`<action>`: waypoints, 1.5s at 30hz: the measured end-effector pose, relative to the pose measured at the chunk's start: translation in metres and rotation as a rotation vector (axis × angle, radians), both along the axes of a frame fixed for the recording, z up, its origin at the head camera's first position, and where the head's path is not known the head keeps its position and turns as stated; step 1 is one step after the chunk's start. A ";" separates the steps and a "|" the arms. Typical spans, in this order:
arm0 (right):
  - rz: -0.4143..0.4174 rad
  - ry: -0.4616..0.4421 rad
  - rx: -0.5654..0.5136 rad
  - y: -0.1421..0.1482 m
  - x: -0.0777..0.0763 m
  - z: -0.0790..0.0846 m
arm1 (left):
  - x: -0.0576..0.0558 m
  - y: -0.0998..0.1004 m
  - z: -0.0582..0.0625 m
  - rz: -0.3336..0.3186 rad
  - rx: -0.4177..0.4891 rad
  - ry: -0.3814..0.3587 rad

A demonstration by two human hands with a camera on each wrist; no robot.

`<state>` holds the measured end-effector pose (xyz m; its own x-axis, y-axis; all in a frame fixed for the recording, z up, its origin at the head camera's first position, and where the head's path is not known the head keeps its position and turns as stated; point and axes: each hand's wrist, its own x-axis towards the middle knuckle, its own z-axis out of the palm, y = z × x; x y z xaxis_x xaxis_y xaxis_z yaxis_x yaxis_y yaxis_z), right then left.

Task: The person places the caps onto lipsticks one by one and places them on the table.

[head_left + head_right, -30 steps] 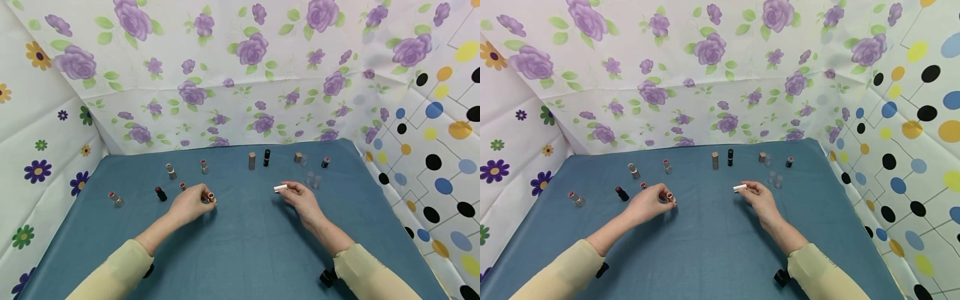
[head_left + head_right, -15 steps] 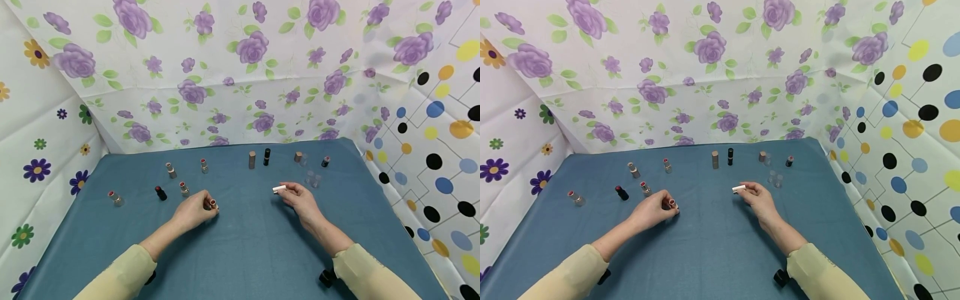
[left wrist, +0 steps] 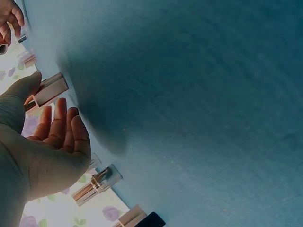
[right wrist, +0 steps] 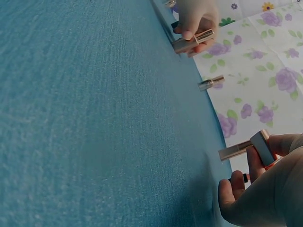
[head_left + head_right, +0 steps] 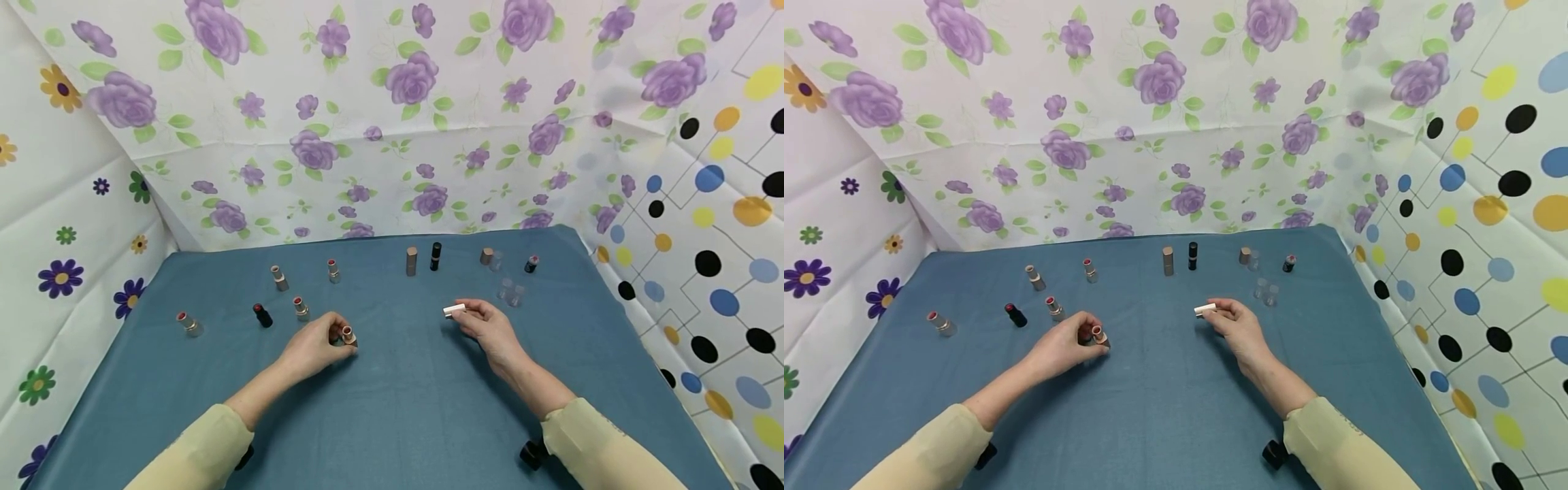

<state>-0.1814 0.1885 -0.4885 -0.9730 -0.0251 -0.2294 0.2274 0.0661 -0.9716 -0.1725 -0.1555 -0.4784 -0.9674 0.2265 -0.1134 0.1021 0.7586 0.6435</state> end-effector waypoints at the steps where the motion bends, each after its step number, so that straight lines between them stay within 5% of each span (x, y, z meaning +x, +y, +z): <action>1: 0.001 0.001 -0.002 0.000 0.000 0.000 | 0.000 0.000 -0.001 -0.005 -0.004 0.003; 10: 0.000 0.002 -0.001 0.000 -0.001 0.000 | 0.001 -0.001 -0.004 -0.027 0.026 0.021; 15: 0.001 0.005 -0.021 0.000 0.000 0.003 | 0.003 -0.002 0.007 -0.012 0.090 0.001; 25: 0.007 0.038 -0.048 -0.004 0.000 0.010 | 0.008 -0.004 0.033 -0.004 0.076 0.078; 39: 0.021 0.045 -0.084 -0.013 0.003 0.013 | 0.011 -0.002 0.038 -0.099 0.041 0.240; 45: 0.036 0.055 -0.092 -0.020 0.004 0.015 | 0.011 0.007 0.043 -0.091 0.040 0.219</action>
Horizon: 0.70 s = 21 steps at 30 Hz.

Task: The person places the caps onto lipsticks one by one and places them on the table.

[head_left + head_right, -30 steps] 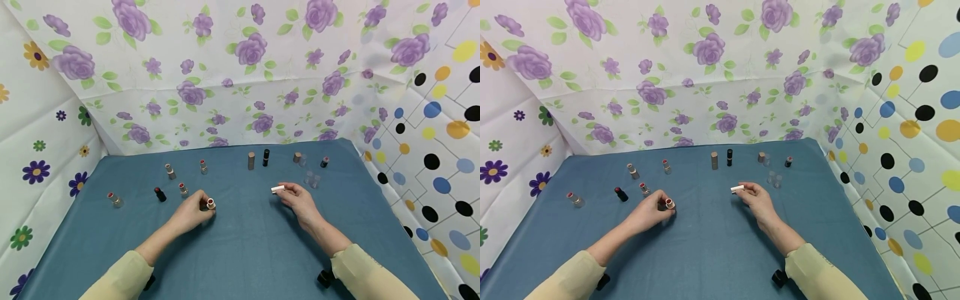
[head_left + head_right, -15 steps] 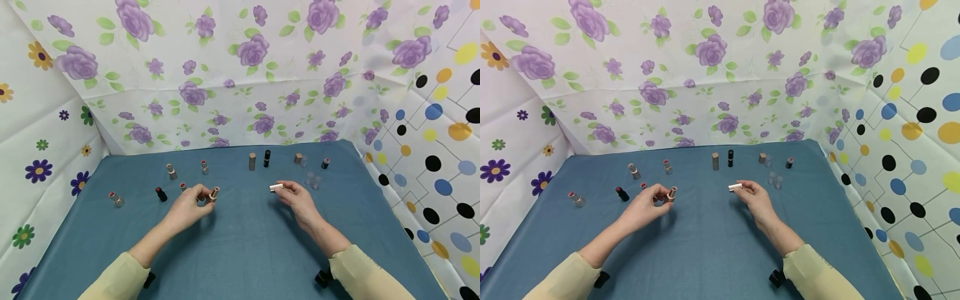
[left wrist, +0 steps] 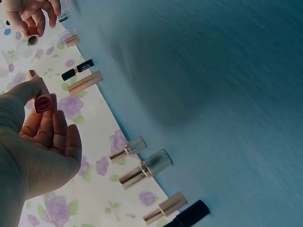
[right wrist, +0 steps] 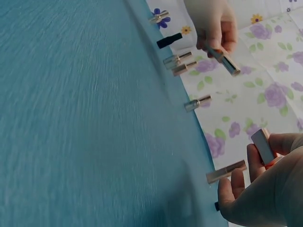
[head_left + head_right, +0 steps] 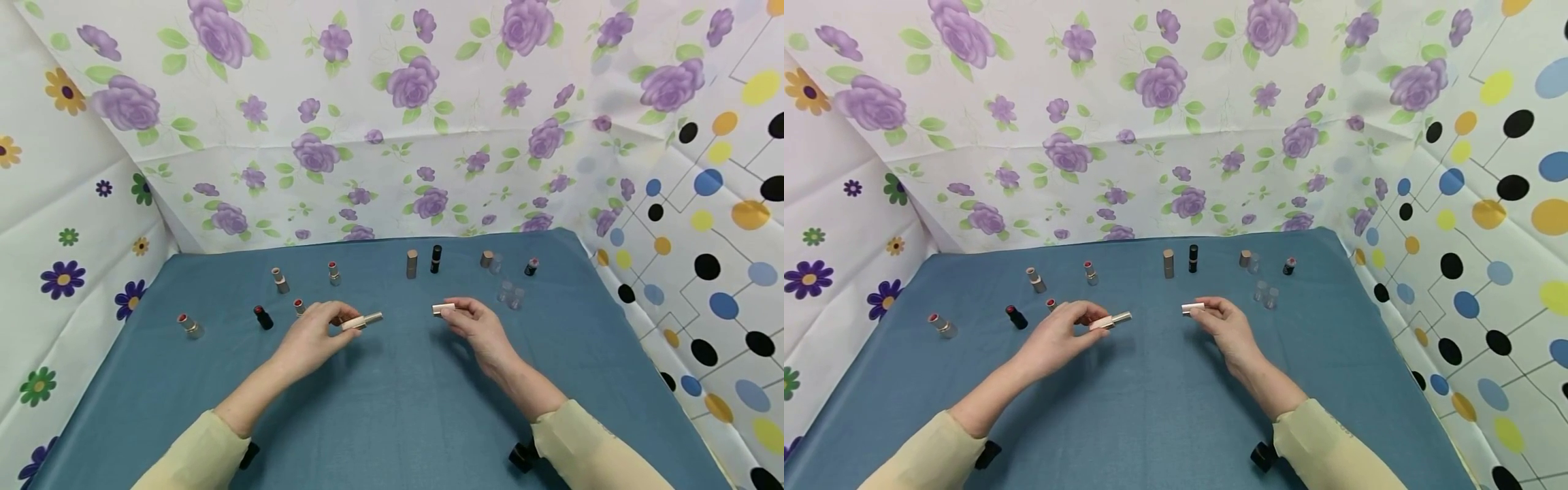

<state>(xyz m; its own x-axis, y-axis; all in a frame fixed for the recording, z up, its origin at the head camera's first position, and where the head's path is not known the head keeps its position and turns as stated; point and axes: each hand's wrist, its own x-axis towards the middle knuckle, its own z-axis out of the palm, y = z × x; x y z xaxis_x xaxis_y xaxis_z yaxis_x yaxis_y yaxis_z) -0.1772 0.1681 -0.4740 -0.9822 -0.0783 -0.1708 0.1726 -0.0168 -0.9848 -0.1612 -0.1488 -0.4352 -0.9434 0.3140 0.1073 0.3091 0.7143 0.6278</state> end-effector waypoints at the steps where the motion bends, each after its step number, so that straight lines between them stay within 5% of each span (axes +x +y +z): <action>1: 0.001 0.000 -0.009 -0.002 0.000 0.001 | 0.000 0.002 0.001 0.002 0.008 -0.006; 21: 0.092 0.015 -0.072 -0.040 0.007 0.004 | -0.005 0.033 -0.003 -0.012 0.029 0.005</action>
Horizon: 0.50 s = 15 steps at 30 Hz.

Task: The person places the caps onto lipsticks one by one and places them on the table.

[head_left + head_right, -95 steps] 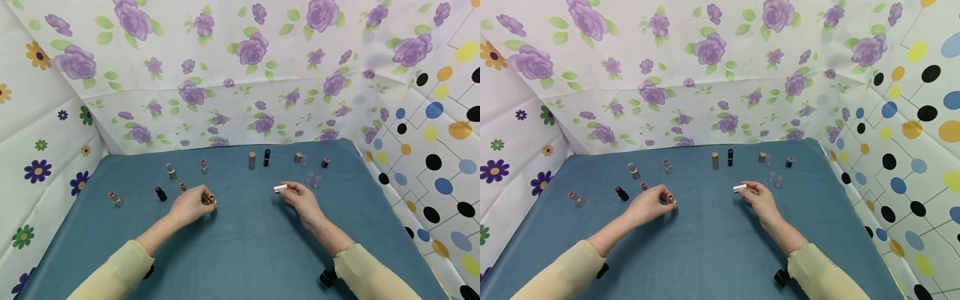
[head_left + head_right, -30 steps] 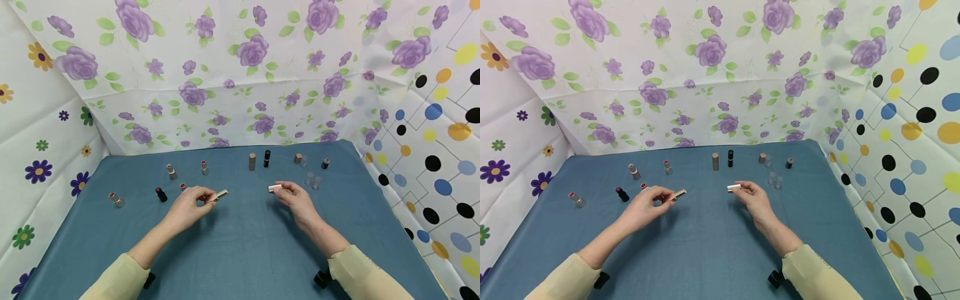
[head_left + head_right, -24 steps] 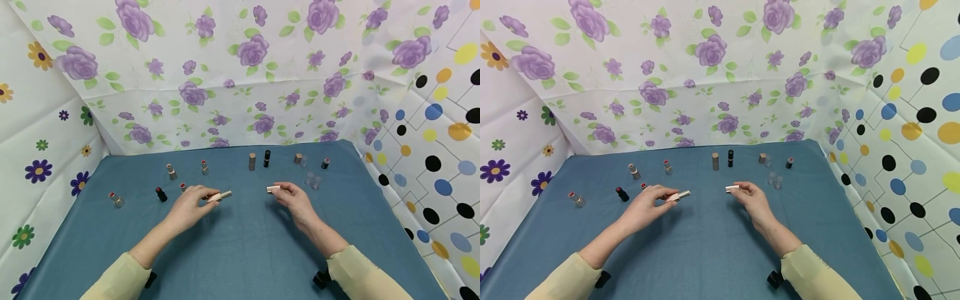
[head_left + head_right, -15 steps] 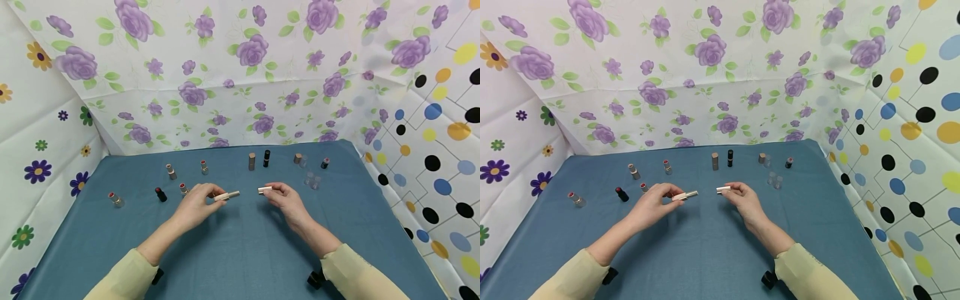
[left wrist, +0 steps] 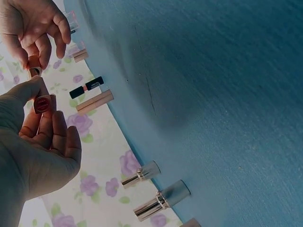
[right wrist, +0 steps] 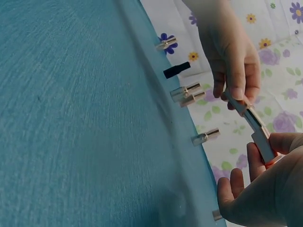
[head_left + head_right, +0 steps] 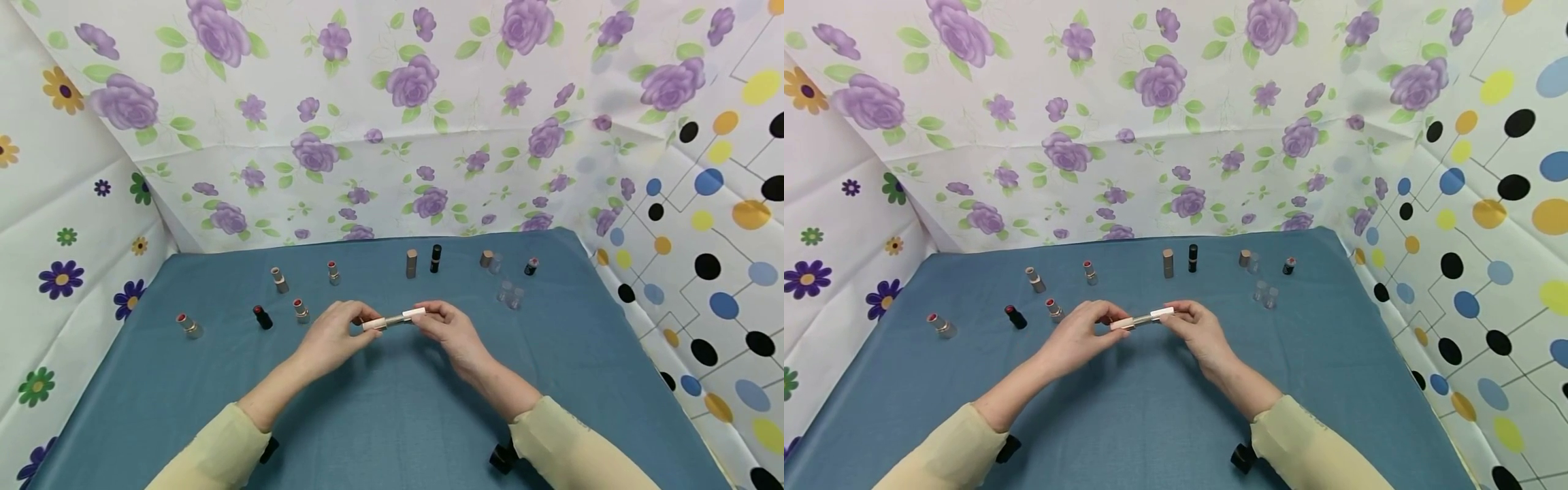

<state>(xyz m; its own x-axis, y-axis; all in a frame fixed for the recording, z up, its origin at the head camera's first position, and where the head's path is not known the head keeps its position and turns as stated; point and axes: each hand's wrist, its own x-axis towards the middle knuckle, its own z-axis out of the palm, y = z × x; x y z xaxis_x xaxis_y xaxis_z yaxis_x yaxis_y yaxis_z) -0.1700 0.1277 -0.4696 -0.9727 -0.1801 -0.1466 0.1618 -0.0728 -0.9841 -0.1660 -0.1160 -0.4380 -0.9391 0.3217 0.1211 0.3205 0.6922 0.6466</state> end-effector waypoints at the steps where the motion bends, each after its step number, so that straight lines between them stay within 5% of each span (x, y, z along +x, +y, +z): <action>1: 0.004 0.001 0.002 -0.001 0.000 -0.001 | 0.000 0.000 -0.001 -0.002 0.002 0.002; 15: 0.023 -0.002 -0.026 -0.006 0.004 -0.004 | -0.002 0.001 -0.002 -0.011 -0.003 0.018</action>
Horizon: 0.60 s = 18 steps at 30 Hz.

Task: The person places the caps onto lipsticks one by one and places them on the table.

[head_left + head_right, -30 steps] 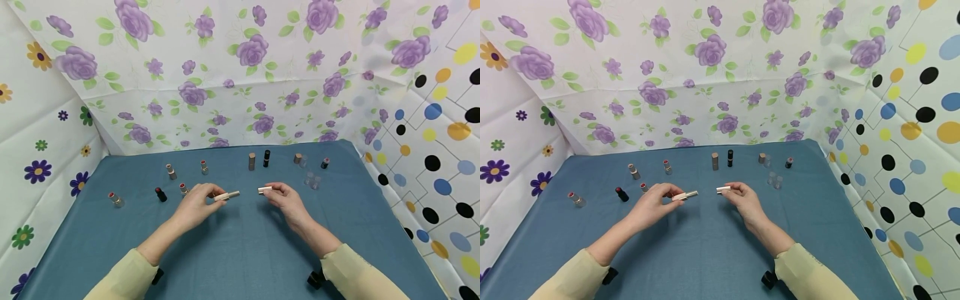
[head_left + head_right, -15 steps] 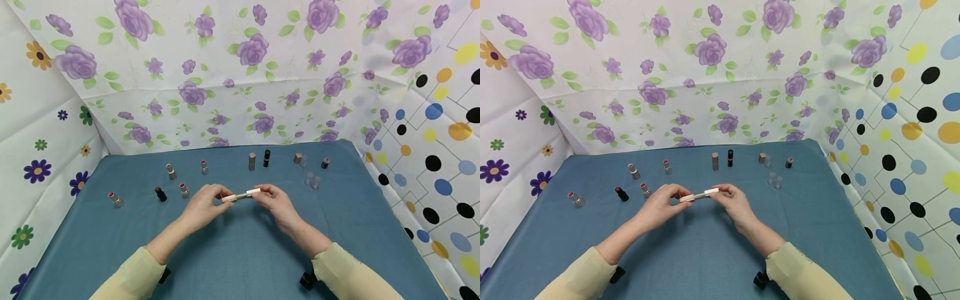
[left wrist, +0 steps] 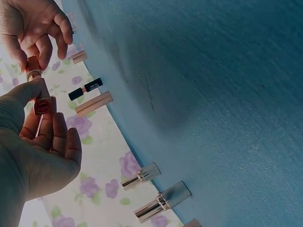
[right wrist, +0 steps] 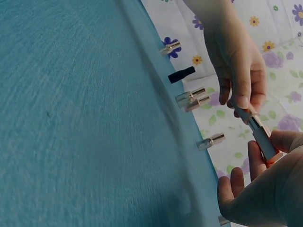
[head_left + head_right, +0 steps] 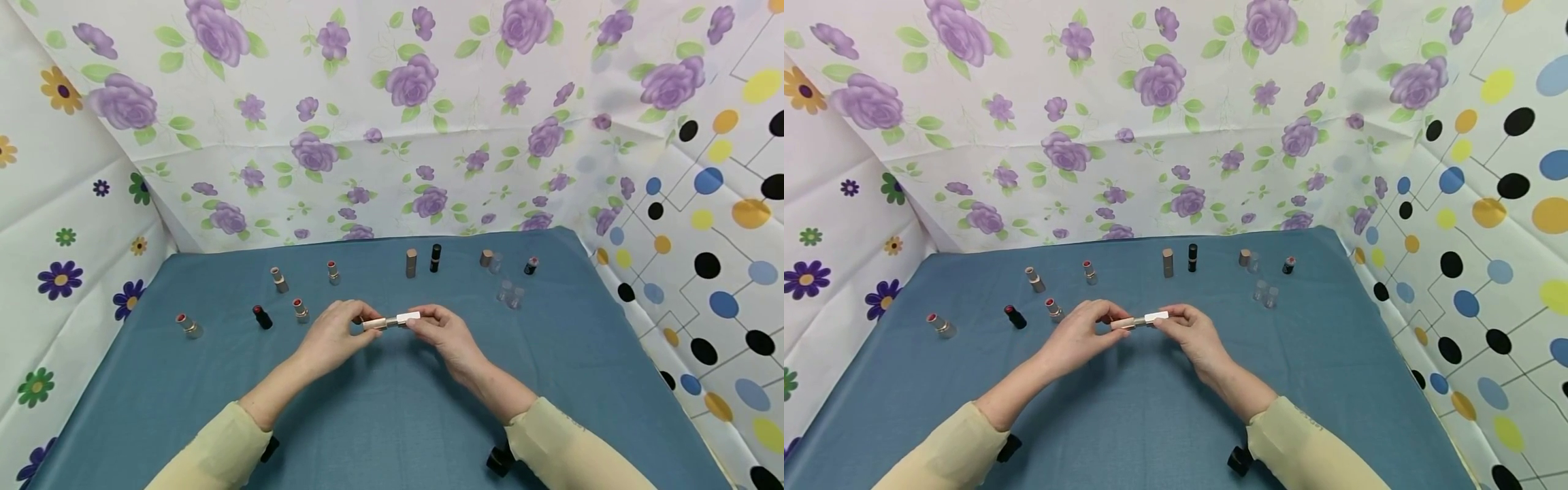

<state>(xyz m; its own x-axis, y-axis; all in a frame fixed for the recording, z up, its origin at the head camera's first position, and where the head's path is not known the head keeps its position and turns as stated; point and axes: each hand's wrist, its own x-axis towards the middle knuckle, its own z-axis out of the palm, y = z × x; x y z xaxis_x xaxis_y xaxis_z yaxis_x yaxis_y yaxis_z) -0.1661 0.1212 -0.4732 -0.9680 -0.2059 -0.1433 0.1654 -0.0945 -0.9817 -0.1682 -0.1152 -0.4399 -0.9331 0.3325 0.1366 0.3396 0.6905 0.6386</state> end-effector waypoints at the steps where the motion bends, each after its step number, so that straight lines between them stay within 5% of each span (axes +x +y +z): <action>1: 0.004 0.001 -0.002 -0.001 0.000 0.000 | 0.000 0.000 0.000 -0.002 -0.003 0.000; 18: 0.026 -0.021 -0.022 -0.009 0.002 -0.005 | 0.000 0.004 0.006 -0.022 -0.034 0.016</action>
<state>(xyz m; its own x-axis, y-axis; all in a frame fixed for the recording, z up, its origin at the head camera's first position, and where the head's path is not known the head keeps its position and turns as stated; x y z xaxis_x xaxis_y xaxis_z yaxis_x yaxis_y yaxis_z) -0.1644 0.1121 -0.4780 -0.9590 -0.2348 -0.1586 0.1888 -0.1118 -0.9756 -0.1686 -0.1115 -0.4343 -0.9233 0.3576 0.1402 0.3652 0.7040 0.6091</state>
